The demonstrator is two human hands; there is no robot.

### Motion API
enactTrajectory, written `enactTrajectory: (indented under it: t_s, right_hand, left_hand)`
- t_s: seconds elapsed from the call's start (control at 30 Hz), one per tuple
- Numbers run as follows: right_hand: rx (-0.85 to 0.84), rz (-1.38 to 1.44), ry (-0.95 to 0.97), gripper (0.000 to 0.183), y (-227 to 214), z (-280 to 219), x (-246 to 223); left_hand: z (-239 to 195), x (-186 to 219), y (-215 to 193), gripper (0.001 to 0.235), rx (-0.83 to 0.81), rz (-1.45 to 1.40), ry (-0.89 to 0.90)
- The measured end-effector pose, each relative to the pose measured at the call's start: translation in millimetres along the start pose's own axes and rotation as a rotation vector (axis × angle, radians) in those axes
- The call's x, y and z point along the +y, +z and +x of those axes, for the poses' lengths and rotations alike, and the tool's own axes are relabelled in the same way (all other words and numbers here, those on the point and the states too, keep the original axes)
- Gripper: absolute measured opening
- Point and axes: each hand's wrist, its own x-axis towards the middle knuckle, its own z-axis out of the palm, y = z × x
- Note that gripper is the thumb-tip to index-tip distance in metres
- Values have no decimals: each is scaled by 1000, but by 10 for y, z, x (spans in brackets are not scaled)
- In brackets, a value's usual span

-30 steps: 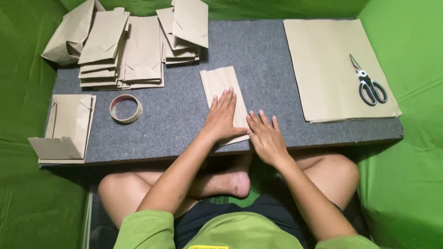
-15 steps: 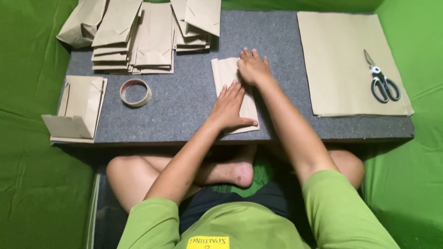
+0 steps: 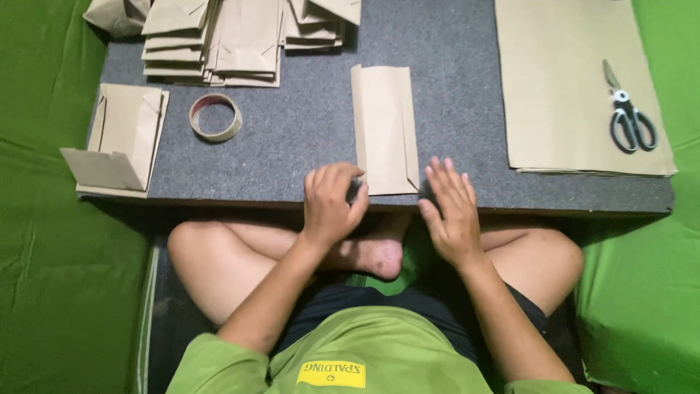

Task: Folding and assembling brown paper bags from flat sheets of paper on a low work surface.

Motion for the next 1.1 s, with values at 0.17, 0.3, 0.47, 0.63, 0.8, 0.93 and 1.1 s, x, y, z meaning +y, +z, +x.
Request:
enactTrajectory:
  t_s: [0.17,0.3,0.47,0.63,0.8,0.93,1.1]
  right_hand:
    - [-71,-108,-150,54,187,290,-449]
    - [-153,-319,-90,54,567,431,-496]
    - [-225,-340,-10,58,691,428,-558]
    - [-259,-351,29,62,786,574,-563]
    - [-330,-299,120,68,968,923,-512]
    - [-362,-295,148,69,1087,1119,-447]
    - [-389,-285,190,77,1220,1393,-391]
  left_hand:
    - [-312,269,-221,55,-143,77,-32]
    - [-515,298,-6,72,-204,263,-34]
    - [-484,369,-32,67,-386,459,-19]
    - [-479,350,-27,65,-448,606,53]
    - [-513,334,37,69,-537,623,37]
    - [-559,319,82,74,-528,578,30]
    - [-524,363,39,66,-511,559,17]
